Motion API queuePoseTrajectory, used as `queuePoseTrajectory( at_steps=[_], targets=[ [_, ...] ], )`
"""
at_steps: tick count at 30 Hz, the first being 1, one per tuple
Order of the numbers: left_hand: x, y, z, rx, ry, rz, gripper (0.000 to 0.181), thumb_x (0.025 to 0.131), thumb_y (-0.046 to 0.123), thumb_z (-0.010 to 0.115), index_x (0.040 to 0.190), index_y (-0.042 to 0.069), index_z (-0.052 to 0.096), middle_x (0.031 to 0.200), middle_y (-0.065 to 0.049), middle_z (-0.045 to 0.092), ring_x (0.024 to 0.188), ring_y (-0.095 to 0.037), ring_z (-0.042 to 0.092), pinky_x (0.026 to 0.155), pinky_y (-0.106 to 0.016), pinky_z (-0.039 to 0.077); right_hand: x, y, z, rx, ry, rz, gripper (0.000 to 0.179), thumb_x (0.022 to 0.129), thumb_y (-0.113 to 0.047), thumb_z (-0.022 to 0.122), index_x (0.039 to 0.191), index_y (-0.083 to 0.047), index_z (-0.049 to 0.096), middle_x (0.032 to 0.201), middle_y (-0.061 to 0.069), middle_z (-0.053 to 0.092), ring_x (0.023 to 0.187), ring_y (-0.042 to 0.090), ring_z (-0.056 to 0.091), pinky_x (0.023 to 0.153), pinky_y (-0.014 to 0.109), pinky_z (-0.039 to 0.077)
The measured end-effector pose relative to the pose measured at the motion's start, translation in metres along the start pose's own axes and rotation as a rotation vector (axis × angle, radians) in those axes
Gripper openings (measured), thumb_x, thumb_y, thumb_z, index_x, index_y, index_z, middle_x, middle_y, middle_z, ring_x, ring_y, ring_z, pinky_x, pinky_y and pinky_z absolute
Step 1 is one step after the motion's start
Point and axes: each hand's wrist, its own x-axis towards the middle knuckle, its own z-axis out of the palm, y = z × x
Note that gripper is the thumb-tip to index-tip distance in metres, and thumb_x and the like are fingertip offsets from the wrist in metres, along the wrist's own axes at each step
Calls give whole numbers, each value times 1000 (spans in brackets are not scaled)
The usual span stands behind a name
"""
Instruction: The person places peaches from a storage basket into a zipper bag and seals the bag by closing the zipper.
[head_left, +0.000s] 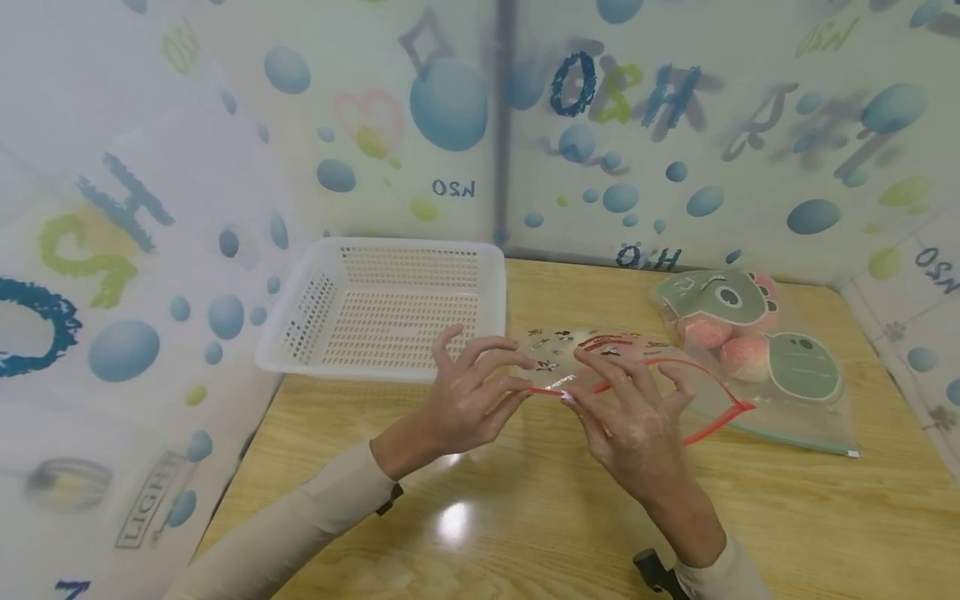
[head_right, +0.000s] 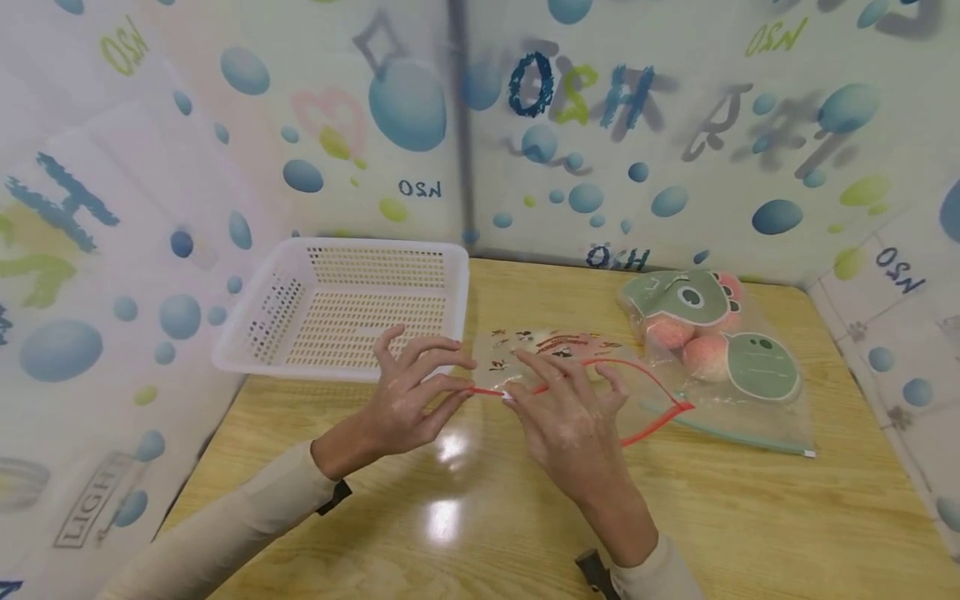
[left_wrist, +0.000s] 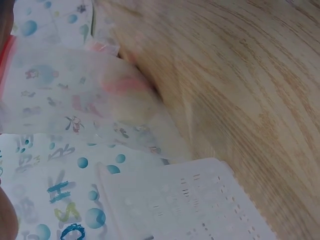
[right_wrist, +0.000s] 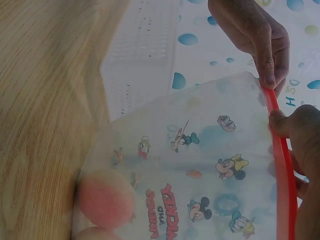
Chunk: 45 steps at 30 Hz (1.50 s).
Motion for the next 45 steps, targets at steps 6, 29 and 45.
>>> queuePoseTrajectory(
  at_steps=[6, 29, 45],
  targets=[
    [-3, 0, -2, 1, 5, -2, 6, 92, 17, 73, 93, 11, 72, 113, -4, 69, 114, -29, 60, 98, -66, 22, -1, 0, 0, 0, -12, 0, 31, 103, -29, 61, 91, -9, 82, 121, 14, 70, 103, 41, 62, 83, 72, 19],
    [-3, 2, -3, 6, -37, -23, 16, 99, 21, 64, 89, 11, 71, 111, -2, 70, 115, -28, 59, 99, -68, 19, -8, 3, -7, -12, -50, 22, 36, 104, -32, 58, 92, -9, 82, 123, 15, 69, 105, 42, 60, 83, 72, 18],
    [-4, 1, -2, -11, -12, -35, 18, 100, 21, 62, 88, 11, 70, 109, -2, 70, 113, -28, 59, 98, -68, 20, -8, 8, -9, -33, -9, -2, 31, 103, -29, 60, 93, -9, 81, 119, 16, 70, 105, 41, 61, 84, 72, 20]
  ],
)
